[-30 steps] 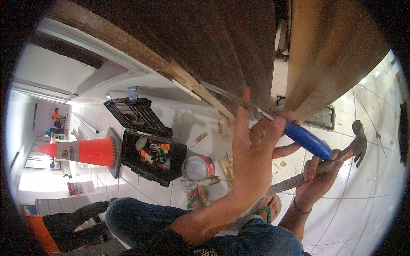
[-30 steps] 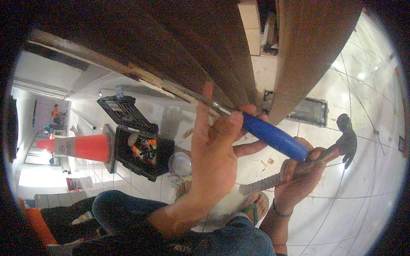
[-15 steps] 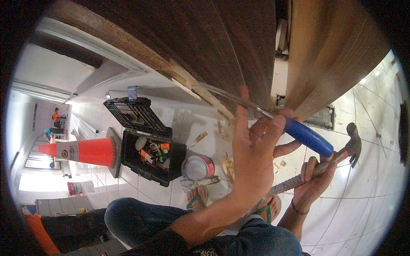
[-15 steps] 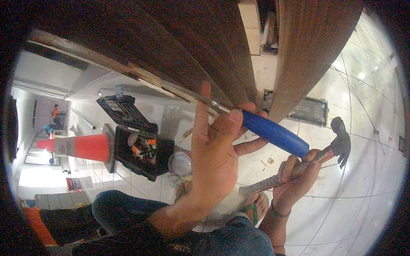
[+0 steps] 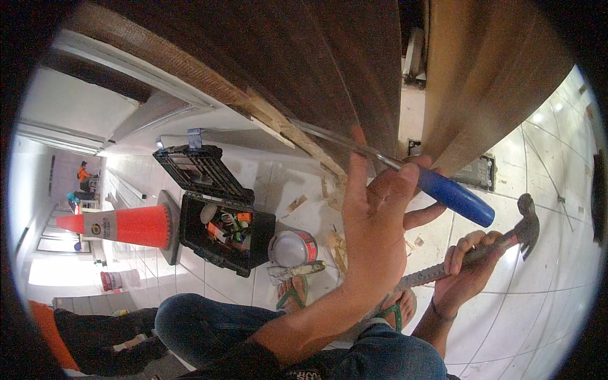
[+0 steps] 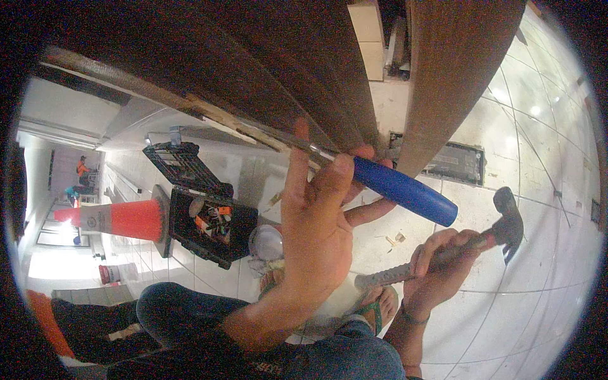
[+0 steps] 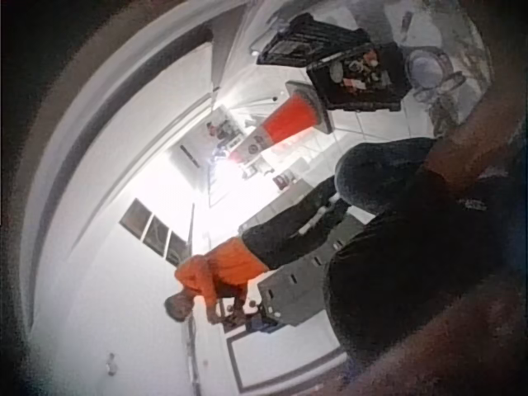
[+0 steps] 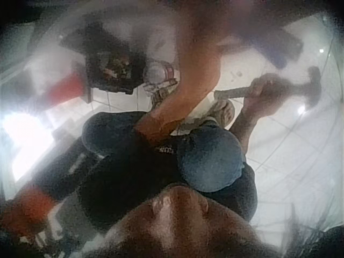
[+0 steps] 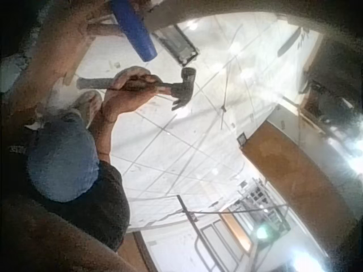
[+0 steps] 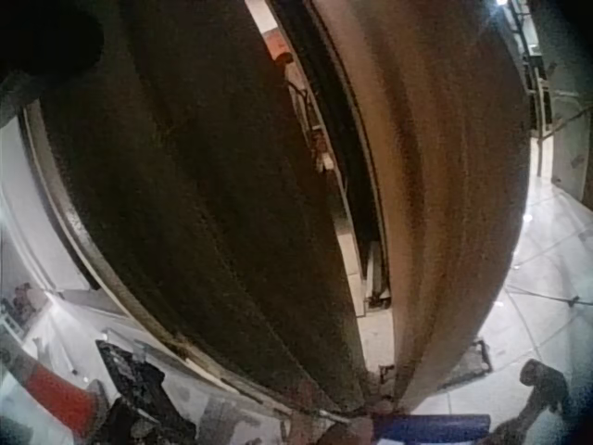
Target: The person uses a chisel and a hammer to remove wood from the bottom edge of a door frame, pulling away splinters by hand.
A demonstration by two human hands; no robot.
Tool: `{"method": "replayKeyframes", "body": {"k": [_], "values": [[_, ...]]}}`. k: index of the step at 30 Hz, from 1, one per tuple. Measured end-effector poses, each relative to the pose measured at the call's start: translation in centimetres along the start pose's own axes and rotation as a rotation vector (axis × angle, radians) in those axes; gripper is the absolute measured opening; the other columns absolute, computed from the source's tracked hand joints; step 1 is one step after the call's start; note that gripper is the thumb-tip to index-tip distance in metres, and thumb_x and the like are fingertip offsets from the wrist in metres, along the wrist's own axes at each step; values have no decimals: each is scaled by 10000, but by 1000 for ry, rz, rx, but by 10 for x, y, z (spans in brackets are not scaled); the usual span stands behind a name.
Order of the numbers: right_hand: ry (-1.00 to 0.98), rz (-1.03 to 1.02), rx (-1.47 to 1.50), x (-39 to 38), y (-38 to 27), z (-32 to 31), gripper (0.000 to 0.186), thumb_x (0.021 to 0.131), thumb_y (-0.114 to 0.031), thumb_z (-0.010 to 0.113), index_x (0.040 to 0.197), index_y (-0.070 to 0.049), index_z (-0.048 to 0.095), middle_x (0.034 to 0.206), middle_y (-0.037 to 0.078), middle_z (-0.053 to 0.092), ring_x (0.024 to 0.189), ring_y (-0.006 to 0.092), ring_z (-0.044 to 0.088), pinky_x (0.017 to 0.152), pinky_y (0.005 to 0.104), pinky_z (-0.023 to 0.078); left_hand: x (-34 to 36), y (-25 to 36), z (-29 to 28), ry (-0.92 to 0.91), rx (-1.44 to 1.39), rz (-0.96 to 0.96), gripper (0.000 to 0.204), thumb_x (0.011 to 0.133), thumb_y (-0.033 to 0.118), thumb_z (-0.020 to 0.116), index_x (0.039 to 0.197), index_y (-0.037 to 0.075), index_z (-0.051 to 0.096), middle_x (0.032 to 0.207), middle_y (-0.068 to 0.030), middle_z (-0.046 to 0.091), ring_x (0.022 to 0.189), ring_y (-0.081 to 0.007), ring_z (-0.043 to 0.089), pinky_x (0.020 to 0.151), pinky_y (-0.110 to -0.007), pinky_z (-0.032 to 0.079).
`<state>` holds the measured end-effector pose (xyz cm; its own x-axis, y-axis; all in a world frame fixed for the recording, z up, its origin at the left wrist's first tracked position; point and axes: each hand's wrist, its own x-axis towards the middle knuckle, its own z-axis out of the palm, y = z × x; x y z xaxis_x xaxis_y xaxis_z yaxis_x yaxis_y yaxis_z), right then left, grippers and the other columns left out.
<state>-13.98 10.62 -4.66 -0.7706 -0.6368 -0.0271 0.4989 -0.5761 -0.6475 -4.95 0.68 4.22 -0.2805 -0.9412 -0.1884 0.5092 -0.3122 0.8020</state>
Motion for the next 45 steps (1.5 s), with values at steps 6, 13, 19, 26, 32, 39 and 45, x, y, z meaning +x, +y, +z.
{"method": "replayKeyframes", "body": {"k": [6,13,19,26,32,39,45], "values": [[300,86,-16,-14,-6,-8,370,1004,-445,335,948,-111,484,583,19,439,351,94,344,257,229,316,0,1,2,-12,-6,-1,771,947,145,540,1496,161,0,1081,-160,620,1013,-215,615,753,-374,602],[36,-14,17,-26,-4,-16,302,1001,-415,398,1021,-126,481,630,-28,388,405,40,294,308,184,248,2,-3,4,1,-52,24,766,948,160,546,1498,148,11,1079,-131,620,1006,-188,609,765,-389,598],[108,87,-82,-27,-4,-10,311,1010,-418,359,1024,-132,481,609,-23,346,422,39,283,315,180,247,5,2,-2,38,-35,24,670,948,163,547,1479,181,138,1086,-115,611,996,-187,609,760,-400,600],[146,80,96,-22,-4,-6,282,1014,-382,369,1027,-133,502,598,-20,350,398,47,262,304,194,234,-12,4,-2,-23,7,-64,626,953,131,524,1455,130,149,1059,-134,618,978,-197,617,756,-367,602],[53,95,15,-21,0,-7,284,1016,-374,365,994,-117,484,581,-15,378,365,49,255,291,193,215,-5,5,-1,-40,25,-19,649,960,125,512,1468,128,109,1045,-131,626,958,-201,625,745,-354,602],[73,89,-26,-19,-2,-4,310,1016,-399,355,910,-122,443,560,-14,362,360,45,245,277,197,197,-7,9,1,-22,15,-28,694,966,119,500,1493,167,52,1041,-133,622,964,-205,625,751,-359,600],[178,115,1,-20,-7,2,325,1011,-414,358,924,-120,465,557,-13,339,362,54,237,279,201,192,-5,5,-2,-32,-10,-22,725,969,120,486,1498,163,-9,1059,-137,613,976,-213,625,767,-370,597]]}}
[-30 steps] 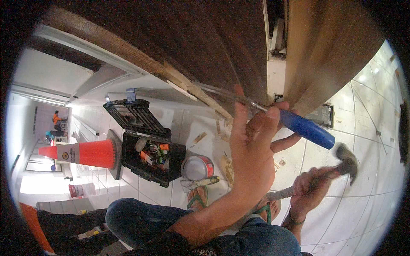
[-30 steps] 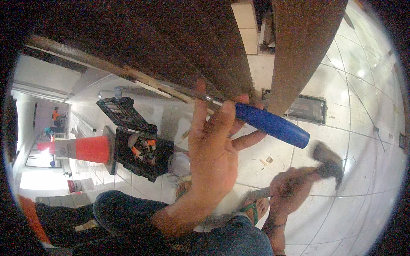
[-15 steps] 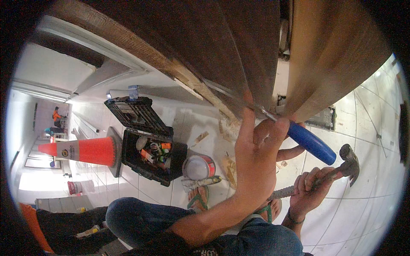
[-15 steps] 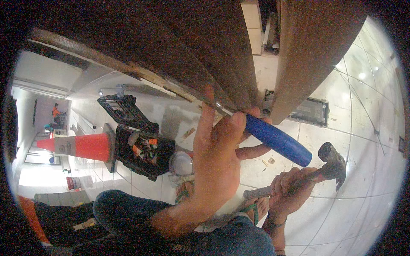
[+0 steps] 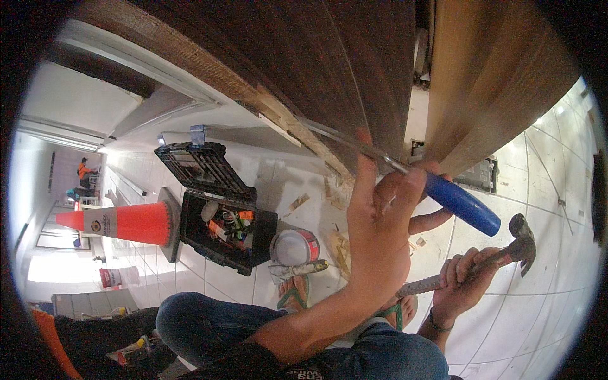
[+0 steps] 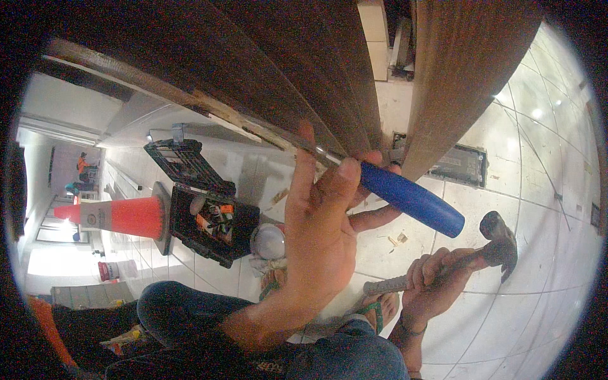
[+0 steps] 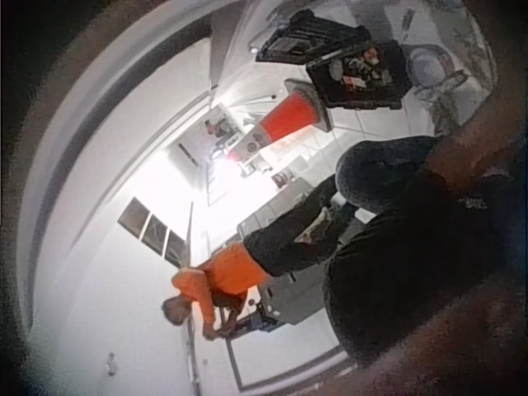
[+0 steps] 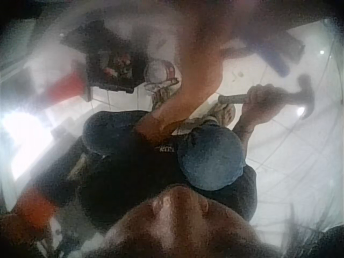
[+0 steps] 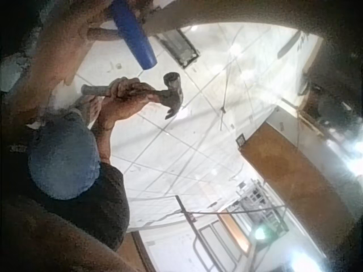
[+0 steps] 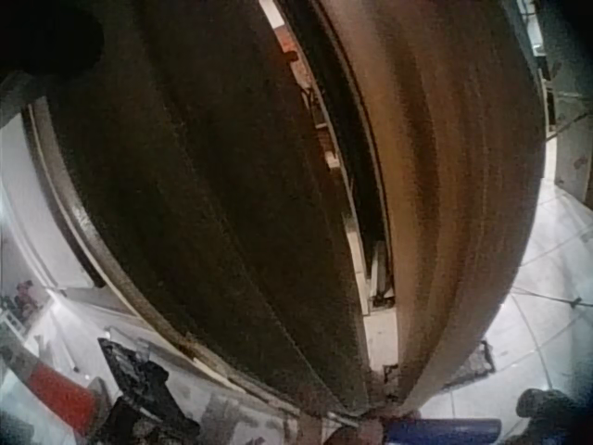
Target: The person uses a chisel and a hammer to remove wood from the bottom edge of a door frame, pulling away splinters by hand.
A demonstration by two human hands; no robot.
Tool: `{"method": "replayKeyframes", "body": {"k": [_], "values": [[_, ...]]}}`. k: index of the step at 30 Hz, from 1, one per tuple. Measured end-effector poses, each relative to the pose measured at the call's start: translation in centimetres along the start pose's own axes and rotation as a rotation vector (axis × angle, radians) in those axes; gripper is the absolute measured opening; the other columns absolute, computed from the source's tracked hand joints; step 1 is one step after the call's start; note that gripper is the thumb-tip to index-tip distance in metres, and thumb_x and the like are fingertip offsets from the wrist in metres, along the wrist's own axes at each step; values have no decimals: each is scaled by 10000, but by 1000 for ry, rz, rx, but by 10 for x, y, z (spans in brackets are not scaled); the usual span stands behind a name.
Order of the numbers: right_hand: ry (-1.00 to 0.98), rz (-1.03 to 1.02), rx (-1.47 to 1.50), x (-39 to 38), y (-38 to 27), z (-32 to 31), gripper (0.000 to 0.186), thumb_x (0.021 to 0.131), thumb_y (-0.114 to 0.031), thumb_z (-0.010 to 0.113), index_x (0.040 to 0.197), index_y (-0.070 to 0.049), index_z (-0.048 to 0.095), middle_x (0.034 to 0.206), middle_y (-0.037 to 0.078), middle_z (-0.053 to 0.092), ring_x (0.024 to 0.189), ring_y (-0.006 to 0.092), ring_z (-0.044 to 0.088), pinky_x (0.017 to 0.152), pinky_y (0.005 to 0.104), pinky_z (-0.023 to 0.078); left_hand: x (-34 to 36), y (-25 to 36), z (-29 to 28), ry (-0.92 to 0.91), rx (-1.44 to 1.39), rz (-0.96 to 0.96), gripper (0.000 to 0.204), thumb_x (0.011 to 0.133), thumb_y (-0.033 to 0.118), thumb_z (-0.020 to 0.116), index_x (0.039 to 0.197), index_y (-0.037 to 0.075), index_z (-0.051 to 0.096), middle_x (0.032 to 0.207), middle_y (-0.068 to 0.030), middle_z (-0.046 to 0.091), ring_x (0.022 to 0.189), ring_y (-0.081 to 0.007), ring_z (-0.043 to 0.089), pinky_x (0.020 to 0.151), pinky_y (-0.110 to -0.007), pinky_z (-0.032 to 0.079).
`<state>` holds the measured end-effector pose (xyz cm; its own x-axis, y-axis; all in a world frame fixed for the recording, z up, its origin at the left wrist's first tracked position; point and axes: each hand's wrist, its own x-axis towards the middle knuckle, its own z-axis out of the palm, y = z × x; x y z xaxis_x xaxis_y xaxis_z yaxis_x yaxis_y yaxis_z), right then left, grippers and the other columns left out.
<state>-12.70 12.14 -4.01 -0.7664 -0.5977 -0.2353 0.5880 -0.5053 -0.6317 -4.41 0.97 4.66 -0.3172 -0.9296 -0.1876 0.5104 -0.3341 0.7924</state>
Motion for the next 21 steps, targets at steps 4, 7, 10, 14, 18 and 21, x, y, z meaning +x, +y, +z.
{"method": "replayKeyframes", "body": {"k": [4,7,10,14,18,21], "values": [[-22,-32,-4,1,1,-13,330,1013,-416,349,960,-120,488,564,-8,343,366,58,244,283,199,206,1,1,2,-6,-5,6,742,967,128,488,1497,161,-31,1064,-143,610,989,-216,620,778,-368,596],[-200,-54,33,-2,6,-19,335,1015,-408,343,1017,-116,507,577,-7,356,370,59,253,291,196,225,1,1,1,-3,8,15,750,965,132,494,1496,166,-33,1065,-143,609,992,-211,618,774,-367,598],[-109,-77,58,-7,9,-16,322,1020,-388,340,1022,-109,501,577,-9,357,372,60,257,295,197,236,1,1,3,-7,-15,12,755,960,138,508,1497,175,-22,1069,-141,606,991,-204,615,763,-368,602],[-99,-52,-12,-5,10,-25,309,1026,-368,327,1013,-107,490,577,-11,356,375,59,256,296,194,235,3,-2,3,57,-25,8,755,952,155,533,1498,190,12,1074,-141,601,992,-197,605,750,-370,607],[-90,-128,-133,-7,9,-29,318,1027,-374,316,1084,-120,498,575,-13,337,372,62,253,298,187,232,4,2,-1,64,18,8,676,957,207,523,1485,242,102,1059,-122,593,1010,-290,621,738,-481,596],[-83,-105,29,1,2,-24,312,1022,-385,332,1074,-127,500,573,-16,326,373,56,251,301,189,225,-3,1,0,12,-30,-20,756,949,156,541,1496,193,20,1066,-126,608,988,-198,605,749,-369,608]]}}
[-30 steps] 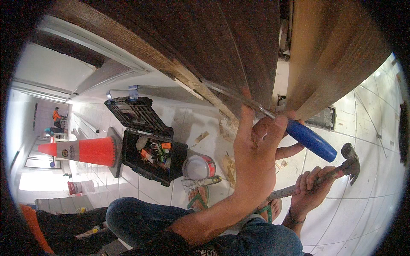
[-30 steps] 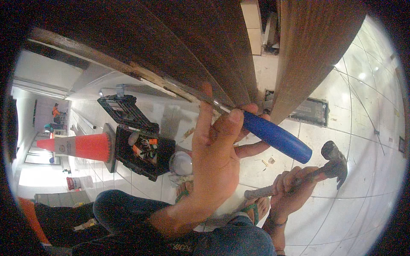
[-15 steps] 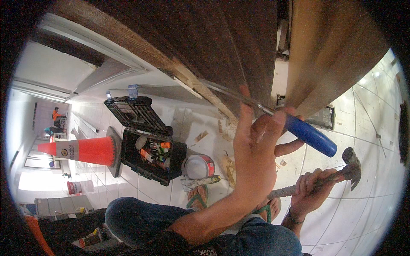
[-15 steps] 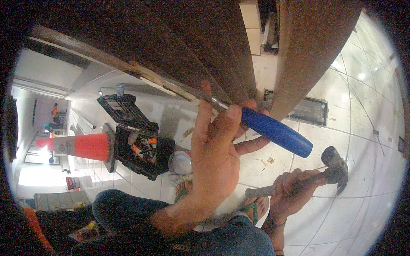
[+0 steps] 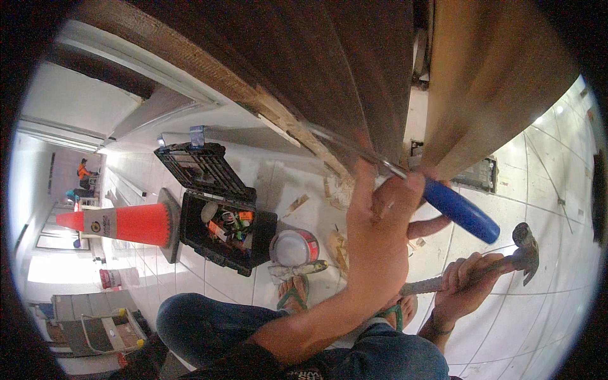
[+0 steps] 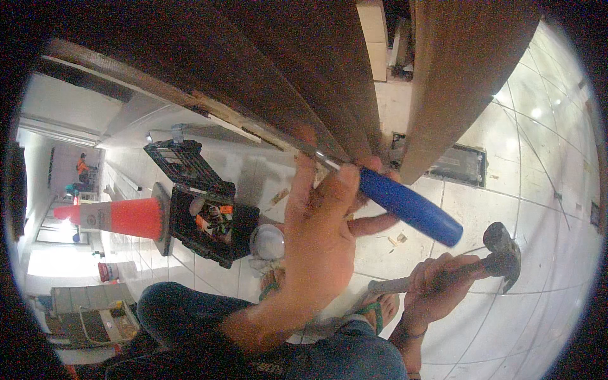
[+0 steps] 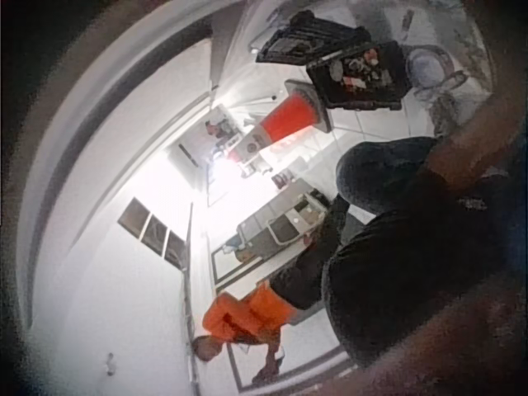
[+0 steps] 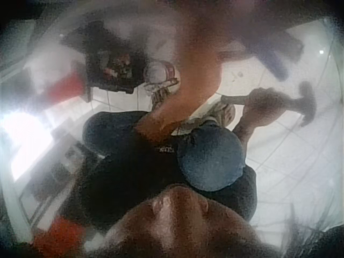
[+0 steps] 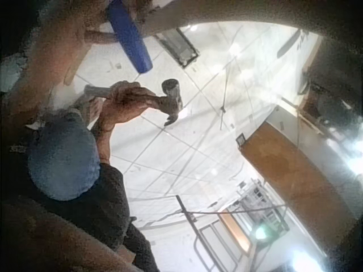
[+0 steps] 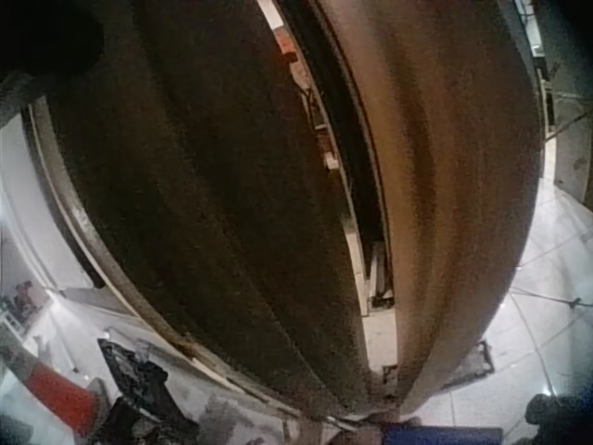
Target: The person uses a chisel and a hammer to remove wood from the bottom edge of a door frame, pulling away splinters by hand.
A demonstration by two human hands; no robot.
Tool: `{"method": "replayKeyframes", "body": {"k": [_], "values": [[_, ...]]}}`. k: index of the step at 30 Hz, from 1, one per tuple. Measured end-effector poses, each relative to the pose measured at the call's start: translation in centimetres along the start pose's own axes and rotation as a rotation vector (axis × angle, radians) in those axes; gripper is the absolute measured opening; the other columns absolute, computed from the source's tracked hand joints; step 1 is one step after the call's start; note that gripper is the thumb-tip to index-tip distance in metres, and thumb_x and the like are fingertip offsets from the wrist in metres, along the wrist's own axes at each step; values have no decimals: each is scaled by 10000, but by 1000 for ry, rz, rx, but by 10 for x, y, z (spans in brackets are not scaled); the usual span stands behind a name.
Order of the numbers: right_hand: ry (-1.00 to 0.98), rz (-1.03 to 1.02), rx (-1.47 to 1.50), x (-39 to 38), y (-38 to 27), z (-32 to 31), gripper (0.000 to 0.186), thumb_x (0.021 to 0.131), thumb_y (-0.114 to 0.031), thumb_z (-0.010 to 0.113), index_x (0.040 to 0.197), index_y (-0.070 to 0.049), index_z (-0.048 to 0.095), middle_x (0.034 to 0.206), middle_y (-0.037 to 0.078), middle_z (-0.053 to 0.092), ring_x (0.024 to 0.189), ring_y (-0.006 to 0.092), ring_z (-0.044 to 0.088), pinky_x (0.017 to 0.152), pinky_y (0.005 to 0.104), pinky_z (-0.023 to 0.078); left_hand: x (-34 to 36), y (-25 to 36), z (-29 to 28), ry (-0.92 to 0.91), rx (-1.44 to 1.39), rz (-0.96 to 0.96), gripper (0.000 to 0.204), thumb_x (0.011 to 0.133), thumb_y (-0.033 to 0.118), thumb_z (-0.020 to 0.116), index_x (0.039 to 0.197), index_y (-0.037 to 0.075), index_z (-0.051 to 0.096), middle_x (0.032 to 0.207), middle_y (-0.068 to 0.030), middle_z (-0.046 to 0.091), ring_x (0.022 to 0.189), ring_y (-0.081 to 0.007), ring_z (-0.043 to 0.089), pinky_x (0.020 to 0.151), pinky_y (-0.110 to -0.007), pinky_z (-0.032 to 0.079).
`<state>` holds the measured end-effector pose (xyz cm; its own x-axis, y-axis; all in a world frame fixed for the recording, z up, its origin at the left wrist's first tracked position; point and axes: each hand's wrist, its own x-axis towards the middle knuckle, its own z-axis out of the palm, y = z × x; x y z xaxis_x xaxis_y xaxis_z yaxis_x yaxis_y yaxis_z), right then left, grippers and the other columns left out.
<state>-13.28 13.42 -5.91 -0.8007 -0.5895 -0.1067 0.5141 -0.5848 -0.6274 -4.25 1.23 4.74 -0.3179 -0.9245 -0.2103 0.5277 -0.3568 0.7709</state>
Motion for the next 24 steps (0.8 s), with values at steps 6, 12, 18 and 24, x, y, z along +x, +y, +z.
{"method": "replayKeyframes", "body": {"k": [6,12,18,24], "values": [[-32,60,5,2,-3,10,302,1026,-363,328,918,-114,458,570,-14,339,368,54,244,295,194,213,-3,-3,7,-5,18,-25,743,956,120,512,1495,160,3,1050,-122,615,979,-199,618,740,-356,605],[-80,83,14,3,-3,4,318,1030,-359,314,910,-98,450,568,-5,352,360,57,243,286,194,234,1,0,11,10,62,16,726,958,108,500,1496,156,16,1036,-121,614,970,-198,621,744,-357,604],[-57,69,-35,5,-3,4,330,1030,-366,305,908,-95,449,558,-4,346,356,55,245,276,195,240,3,2,11,31,32,59,710,957,118,505,1497,162,46,1031,-124,611,955,-198,628,740,-358,605],[-138,56,-33,6,-3,2,328,1030,-366,309,907,-100,458,562,-8,349,357,51,247,278,198,241,3,1,10,7,34,49,709,962,134,503,1499,173,42,1050,-127,601,963,-195,622,742,-353,605]]}}
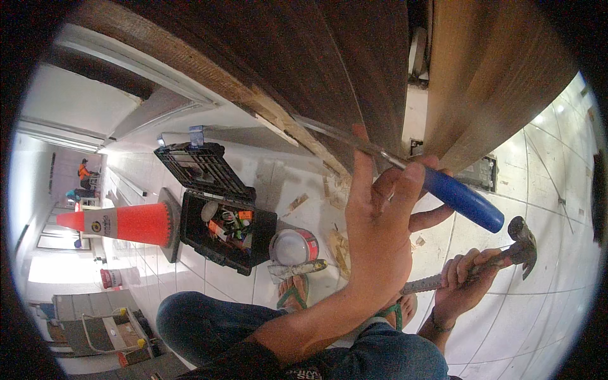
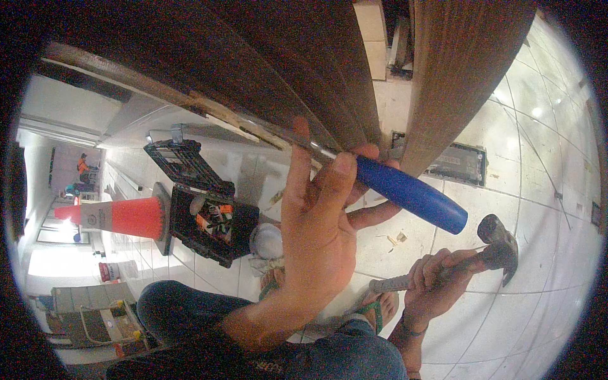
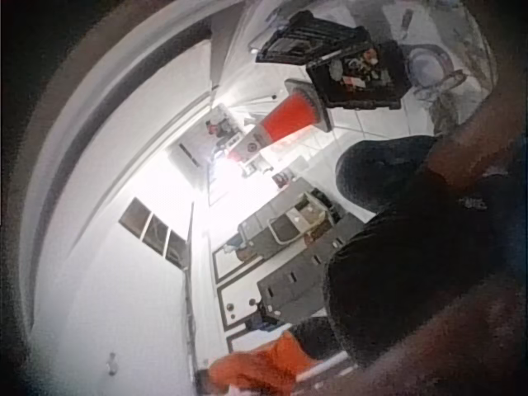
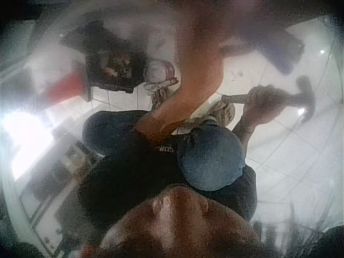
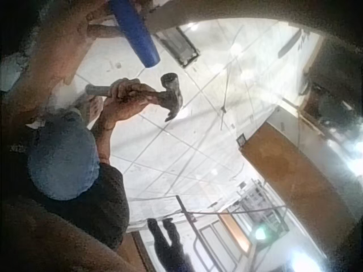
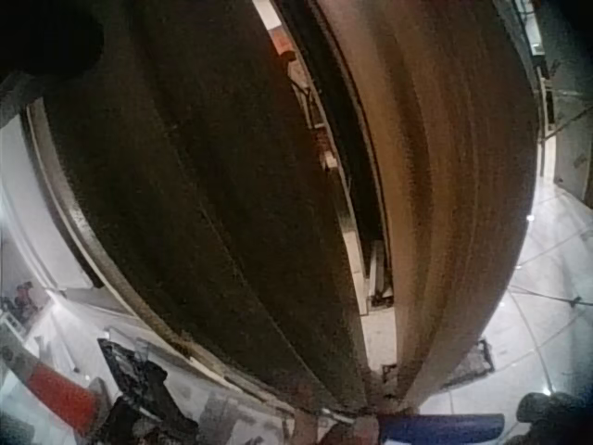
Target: The person uses a chisel and a hammer to remove wood from the bottom edge of a door frame, pulling away splinters by hand.
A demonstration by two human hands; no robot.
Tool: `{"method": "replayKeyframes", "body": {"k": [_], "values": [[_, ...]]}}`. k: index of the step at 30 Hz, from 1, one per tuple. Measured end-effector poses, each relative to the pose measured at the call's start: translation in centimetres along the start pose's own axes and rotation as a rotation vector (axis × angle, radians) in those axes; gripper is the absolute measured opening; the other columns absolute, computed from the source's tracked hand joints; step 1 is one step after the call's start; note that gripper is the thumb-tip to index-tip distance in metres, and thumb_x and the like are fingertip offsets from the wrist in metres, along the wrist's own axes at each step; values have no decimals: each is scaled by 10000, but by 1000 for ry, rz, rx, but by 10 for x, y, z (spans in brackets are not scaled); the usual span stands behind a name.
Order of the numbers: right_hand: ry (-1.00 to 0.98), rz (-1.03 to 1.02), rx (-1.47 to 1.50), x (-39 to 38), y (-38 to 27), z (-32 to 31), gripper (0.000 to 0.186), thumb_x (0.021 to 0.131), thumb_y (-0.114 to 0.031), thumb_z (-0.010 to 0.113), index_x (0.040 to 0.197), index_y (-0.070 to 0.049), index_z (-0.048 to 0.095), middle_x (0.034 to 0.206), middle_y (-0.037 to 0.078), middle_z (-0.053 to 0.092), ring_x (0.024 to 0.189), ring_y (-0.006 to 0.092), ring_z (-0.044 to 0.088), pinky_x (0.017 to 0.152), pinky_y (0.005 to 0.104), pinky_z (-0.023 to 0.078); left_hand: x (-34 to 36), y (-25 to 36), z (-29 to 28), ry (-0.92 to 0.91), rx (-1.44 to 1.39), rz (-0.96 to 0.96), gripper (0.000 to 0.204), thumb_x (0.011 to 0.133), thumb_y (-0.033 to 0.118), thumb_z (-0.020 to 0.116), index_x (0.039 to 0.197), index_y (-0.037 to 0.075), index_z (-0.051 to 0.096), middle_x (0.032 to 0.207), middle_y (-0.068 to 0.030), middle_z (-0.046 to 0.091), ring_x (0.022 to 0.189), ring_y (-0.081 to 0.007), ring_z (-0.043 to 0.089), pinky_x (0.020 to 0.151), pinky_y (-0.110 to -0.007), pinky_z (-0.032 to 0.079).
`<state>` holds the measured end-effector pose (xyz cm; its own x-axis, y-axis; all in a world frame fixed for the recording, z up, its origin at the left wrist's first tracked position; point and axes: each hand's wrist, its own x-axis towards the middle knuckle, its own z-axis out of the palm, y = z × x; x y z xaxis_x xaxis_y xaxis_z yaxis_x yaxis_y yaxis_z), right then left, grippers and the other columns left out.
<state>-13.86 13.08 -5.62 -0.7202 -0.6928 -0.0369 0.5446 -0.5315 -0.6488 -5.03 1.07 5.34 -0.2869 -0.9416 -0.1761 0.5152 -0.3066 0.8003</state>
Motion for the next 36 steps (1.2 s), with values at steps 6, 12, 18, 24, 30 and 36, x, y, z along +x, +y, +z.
{"method": "replayKeyframes", "body": {"k": [6,12,18,24,30,36], "values": [[-27,-14,-2,0,0,-1,320,1029,-361,316,929,-99,470,564,-11,350,359,50,248,285,194,237,2,1,-1,-4,-7,9,746,962,164,518,1500,174,3,1050,-119,605,978,-173,609,741,-341,603],[204,-35,-117,-7,0,17,312,1025,-373,329,982,-118,503,581,-9,358,379,61,268,297,194,231,5,-2,0,-8,-33,5,752,959,165,526,1499,166,2,1058,-118,608,987,-178,609,740,-348,603],[321,-28,-97,-3,-4,17,301,1005,-407,378,1021,-131,498,590,-16,358,391,58,267,306,195,233,3,0,4,24,-45,2,722,961,140,518,1499,181,38,1062,-119,608,978,-211,620,746,-363,601],[358,-11,115,6,-7,1,259,987,-346,464,1103,-114,453,608,-6,384,411,52,325,312,193,249,3,-2,4,31,-54,29,726,958,168,530,1498,192,46,1076,-112,602,975,-192,612,751,-359,600],[170,-6,-174,10,-6,10,266,1010,-370,388,1051,-120,471,588,-22,346,395,46,277,316,186,236,8,-5,2,2,-44,34,725,960,176,527,1498,197,41,1087,-116,596,979,-180,606,738,-362,604],[-6,6,-257,14,-2,0,294,993,-402,426,1084,-123,451,582,-5,353,371,62,298,277,208,269,8,-7,4,17,-67,44,726,958,165,531,1498,198,46,1068,-113,597,964,-179,608,735,-364,606]]}}
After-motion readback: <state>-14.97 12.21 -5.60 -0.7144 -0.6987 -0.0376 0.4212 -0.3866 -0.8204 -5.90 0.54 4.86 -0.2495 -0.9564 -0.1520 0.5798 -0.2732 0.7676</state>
